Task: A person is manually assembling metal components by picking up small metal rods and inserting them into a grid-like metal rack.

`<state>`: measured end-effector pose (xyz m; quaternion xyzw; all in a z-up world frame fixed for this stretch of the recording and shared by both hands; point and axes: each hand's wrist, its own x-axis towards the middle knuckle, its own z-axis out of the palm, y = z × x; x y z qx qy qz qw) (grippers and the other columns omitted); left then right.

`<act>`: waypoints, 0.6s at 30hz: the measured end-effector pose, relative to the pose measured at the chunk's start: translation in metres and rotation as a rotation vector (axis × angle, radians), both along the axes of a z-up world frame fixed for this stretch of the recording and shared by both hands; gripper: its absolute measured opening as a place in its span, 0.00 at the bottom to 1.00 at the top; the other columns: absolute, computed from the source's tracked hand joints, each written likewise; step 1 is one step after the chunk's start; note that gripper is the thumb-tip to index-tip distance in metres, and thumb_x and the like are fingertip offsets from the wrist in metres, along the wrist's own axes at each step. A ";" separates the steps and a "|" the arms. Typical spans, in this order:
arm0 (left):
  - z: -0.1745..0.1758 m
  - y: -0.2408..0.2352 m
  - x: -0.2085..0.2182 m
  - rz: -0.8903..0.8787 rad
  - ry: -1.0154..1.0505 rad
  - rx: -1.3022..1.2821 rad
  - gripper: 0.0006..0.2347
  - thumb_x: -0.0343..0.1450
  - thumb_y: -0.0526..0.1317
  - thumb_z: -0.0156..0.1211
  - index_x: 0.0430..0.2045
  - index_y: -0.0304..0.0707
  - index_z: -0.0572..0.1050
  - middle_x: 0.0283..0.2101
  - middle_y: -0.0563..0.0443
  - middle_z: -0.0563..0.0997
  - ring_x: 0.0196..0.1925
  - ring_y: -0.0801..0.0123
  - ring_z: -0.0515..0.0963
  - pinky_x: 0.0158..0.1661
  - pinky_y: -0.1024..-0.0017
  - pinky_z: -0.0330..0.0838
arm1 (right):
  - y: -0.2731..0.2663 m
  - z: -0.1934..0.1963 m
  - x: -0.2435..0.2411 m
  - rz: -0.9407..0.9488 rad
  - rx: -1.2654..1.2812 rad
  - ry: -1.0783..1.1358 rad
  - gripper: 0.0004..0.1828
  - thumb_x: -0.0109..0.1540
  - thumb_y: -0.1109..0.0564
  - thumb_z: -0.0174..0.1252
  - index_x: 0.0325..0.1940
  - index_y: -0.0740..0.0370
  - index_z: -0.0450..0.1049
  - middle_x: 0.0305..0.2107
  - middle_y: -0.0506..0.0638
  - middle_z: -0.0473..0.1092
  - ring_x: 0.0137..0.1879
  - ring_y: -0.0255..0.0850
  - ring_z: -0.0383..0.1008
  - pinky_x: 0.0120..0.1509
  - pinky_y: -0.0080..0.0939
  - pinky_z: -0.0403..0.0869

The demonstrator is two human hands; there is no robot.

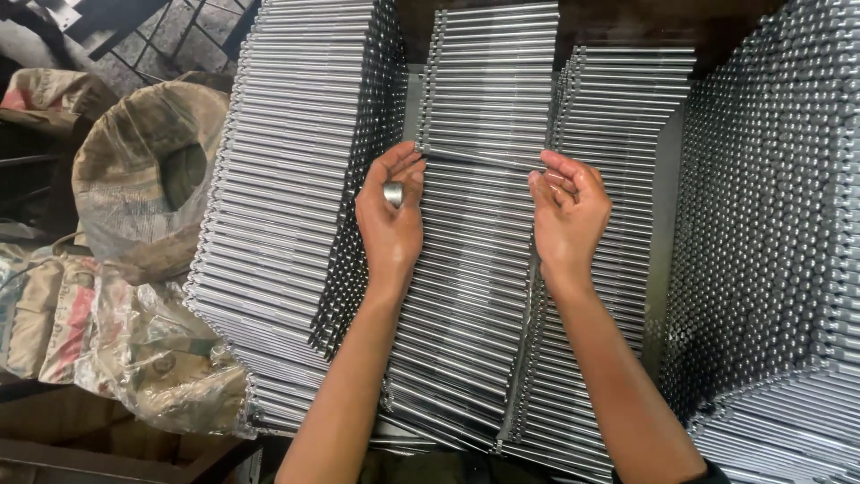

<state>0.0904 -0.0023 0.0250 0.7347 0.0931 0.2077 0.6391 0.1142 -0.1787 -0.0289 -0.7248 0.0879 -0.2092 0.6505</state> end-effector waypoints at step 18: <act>0.018 0.023 -0.010 -0.278 -0.222 -0.740 0.11 0.72 0.27 0.62 0.48 0.21 0.75 0.48 0.32 0.77 0.53 0.40 0.81 0.56 0.54 0.81 | -0.030 0.093 -0.028 0.448 -0.114 -0.192 0.12 0.67 0.69 0.61 0.55 0.74 0.76 0.29 0.63 0.74 0.31 0.36 0.72 0.40 0.36 0.79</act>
